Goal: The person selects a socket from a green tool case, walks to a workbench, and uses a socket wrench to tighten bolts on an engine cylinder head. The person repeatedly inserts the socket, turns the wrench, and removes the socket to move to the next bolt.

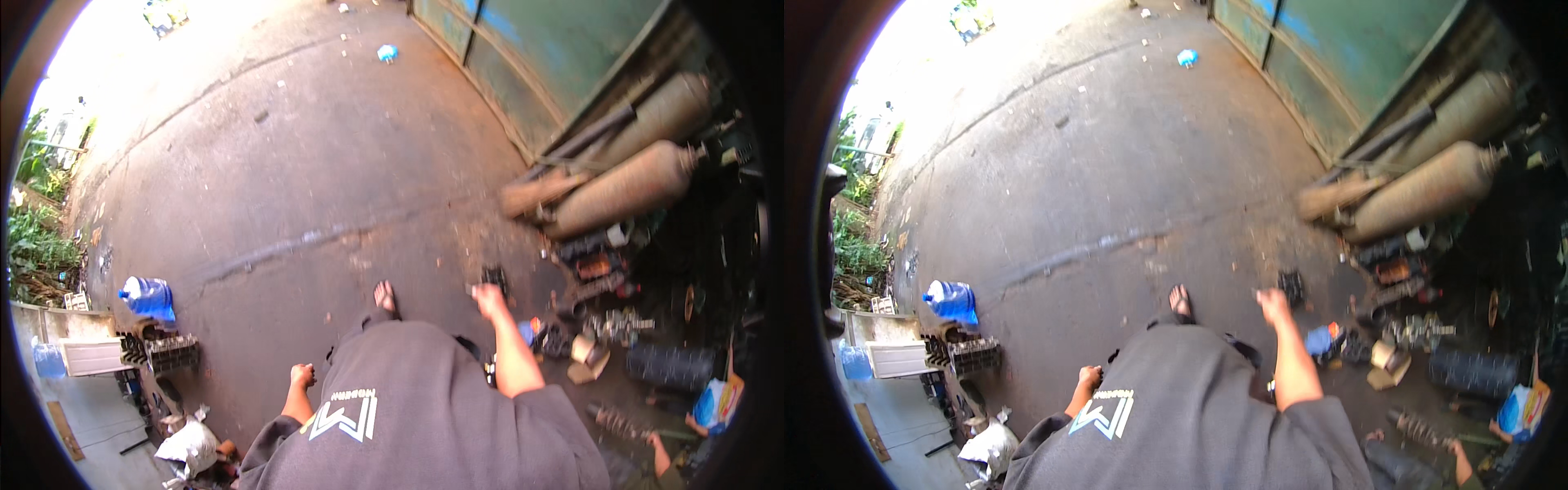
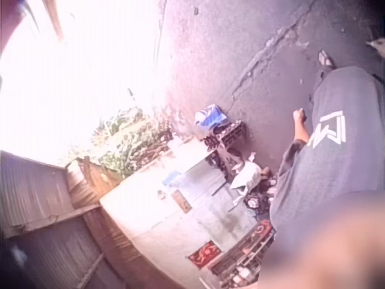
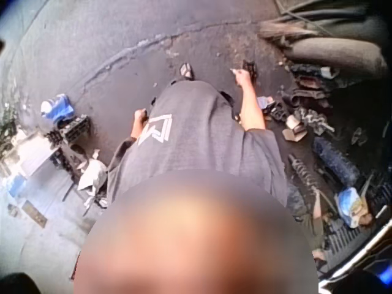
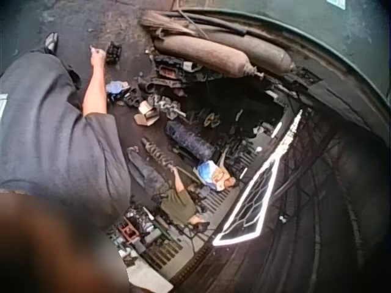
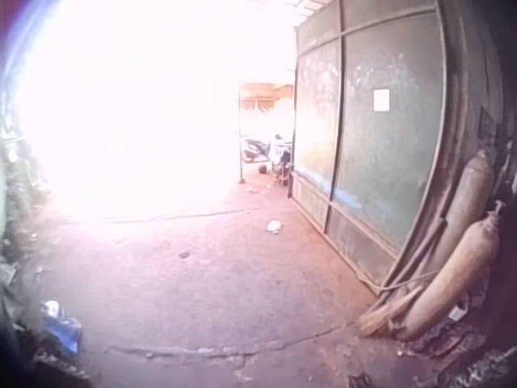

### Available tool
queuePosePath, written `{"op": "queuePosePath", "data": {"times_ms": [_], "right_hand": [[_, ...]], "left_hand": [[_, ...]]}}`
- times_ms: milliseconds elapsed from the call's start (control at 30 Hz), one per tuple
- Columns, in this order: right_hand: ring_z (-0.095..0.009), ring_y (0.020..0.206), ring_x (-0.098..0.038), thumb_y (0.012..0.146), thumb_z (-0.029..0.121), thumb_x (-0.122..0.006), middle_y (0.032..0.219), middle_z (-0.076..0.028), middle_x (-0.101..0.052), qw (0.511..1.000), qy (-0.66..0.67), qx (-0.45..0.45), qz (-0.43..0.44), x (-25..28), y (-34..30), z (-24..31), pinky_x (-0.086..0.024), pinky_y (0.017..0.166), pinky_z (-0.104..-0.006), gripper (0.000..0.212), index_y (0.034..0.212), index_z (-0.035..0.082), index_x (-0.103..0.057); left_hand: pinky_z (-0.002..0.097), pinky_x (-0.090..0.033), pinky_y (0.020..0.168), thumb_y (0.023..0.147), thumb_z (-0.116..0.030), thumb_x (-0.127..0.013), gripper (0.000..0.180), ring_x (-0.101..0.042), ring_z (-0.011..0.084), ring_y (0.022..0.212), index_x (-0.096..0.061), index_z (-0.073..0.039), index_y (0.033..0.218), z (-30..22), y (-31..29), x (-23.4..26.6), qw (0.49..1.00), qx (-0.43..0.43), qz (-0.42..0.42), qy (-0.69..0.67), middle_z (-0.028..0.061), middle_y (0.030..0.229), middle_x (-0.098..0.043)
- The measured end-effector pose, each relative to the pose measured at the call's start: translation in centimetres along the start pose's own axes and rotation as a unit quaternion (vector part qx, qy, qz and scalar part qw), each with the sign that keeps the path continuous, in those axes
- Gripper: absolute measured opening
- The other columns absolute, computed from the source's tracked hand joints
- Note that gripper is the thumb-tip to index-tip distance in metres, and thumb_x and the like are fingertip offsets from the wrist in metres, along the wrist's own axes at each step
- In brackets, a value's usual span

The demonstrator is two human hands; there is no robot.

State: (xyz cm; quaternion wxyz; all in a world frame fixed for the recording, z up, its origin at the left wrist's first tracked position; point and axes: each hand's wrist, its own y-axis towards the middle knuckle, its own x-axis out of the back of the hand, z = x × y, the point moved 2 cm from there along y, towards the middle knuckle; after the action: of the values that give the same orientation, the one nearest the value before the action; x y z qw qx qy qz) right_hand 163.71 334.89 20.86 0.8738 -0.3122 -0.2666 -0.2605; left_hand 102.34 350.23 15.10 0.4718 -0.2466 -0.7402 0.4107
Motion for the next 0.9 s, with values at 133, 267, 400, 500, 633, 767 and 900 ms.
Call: {"op": "queuePosePath", "data": {"times_ms": [133,267,400,500,633,767,900], "right_hand": [[-0.036,0.06,-0.07,0.089,0.045,-0.069,0.071,-0.022,-0.07,0.953,-0.095,-0.282,0.061,-0.5,1.1,-3.6,-0.056,0.068,-0.0483,0.05,0.084,-0.005,-0.072],[-0.031,0.056,-0.065,0.086,0.032,-0.076,0.067,-0.019,-0.066,0.897,0.083,-0.433,0.001,0.7,3.1,-3.6,-0.053,0.052,-0.0472,0.043,0.076,-0.009,-0.067],[-0.029,0.057,-0.064,0.086,0.027,-0.077,0.071,-0.016,-0.066,0.885,0.022,-0.464,0.022,2.9,10.7,0.0,-0.053,0.055,-0.0454,0.036,0.083,-0.008,-0.066],[-0.027,0.057,-0.062,0.085,0.027,-0.077,0.072,-0.015,-0.066,0.904,-0.025,-0.424,0.045,6.4,21.9,4.2,-0.052,0.056,-0.0439,0.035,0.084,-0.007,-0.066],[-0.025,0.053,-0.058,0.087,0.029,-0.074,0.067,-0.012,-0.062,0.91,0.089,-0.404,0.007,10.3,42.7,12.9,-0.054,0.05,-0.0427,0.033,0.084,-0.003,-0.069],[-0.022,0.053,-0.058,0.092,0.028,-0.072,0.069,-0.009,-0.062,0.964,0.051,-0.257,0.041,14.1,65.8,24.4,-0.052,0.044,-0.0426,0.031,0.099,-0.003,-0.069],[-0.019,0.053,-0.057,0.093,0.024,-0.068,0.065,-0.006,-0.058,0.994,0.0,-0.092,0.063,15.1,84.1,37.0,-0.048,0.043,-0.0381,0.028,0.104,-0.002,-0.068]], "left_hand": [[0.0468,-0.056,0.077,0.082,-0.025,-0.061,0.029,-0.073,0.0322,0.083,-0.069,0.002,0.089,-14.0,7.3,10.1,0.977,-0.117,-0.029,0.176,0.0239,0.086,-0.072],[0.0388,-0.057,0.062,0.081,-0.018,-0.058,0.026,-0.07,0.0248,0.061,-0.068,0.006,0.082,-32.0,14.7,18.6,0.967,-0.183,-0.165,0.062,0.0203,0.071,-0.069],[0.0376,-0.056,0.066,0.08,-0.015,-0.061,0.026,-0.07,0.0224,0.066,-0.071,0.003,0.095,-48.0,19.8,23.1,0.961,-0.17,-0.147,-0.16,0.0177,0.077,-0.072],[0.0372,-0.056,0.06,0.081,-0.013,-0.06,0.026,-0.069,0.0204,0.063,-0.07,0.006,0.096,-56.0,22.2,24.2,0.957,-0.146,-0.156,-0.195,0.018,0.076,-0.071],[0.0433,-0.054,0.093,0.081,-0.025,-0.064,0.033,-0.069,0.0367,0.103,-0.074,-0.002,0.102,-60.5,24.9,25.5,0.99,-0.048,-0.12,0.05,0.0237,0.104,-0.071],[0.0411,-0.053,0.091,0.084,-0.026,-0.066,0.03,-0.069,0.033,0.106,-0.075,-0.007,0.104,-63.8,28.0,27.6,0.981,0.046,-0.079,-0.171,0.0197,0.107,-0.072],[0.0429,-0.054,0.09,0.084,-0.024,-0.064,0.029,-0.069,0.0315,0.107,-0.075,-0.007,0.105,-67.5,33.3,30.1,0.99,0.034,-0.101,-0.088,0.0212,0.11,-0.071]]}}
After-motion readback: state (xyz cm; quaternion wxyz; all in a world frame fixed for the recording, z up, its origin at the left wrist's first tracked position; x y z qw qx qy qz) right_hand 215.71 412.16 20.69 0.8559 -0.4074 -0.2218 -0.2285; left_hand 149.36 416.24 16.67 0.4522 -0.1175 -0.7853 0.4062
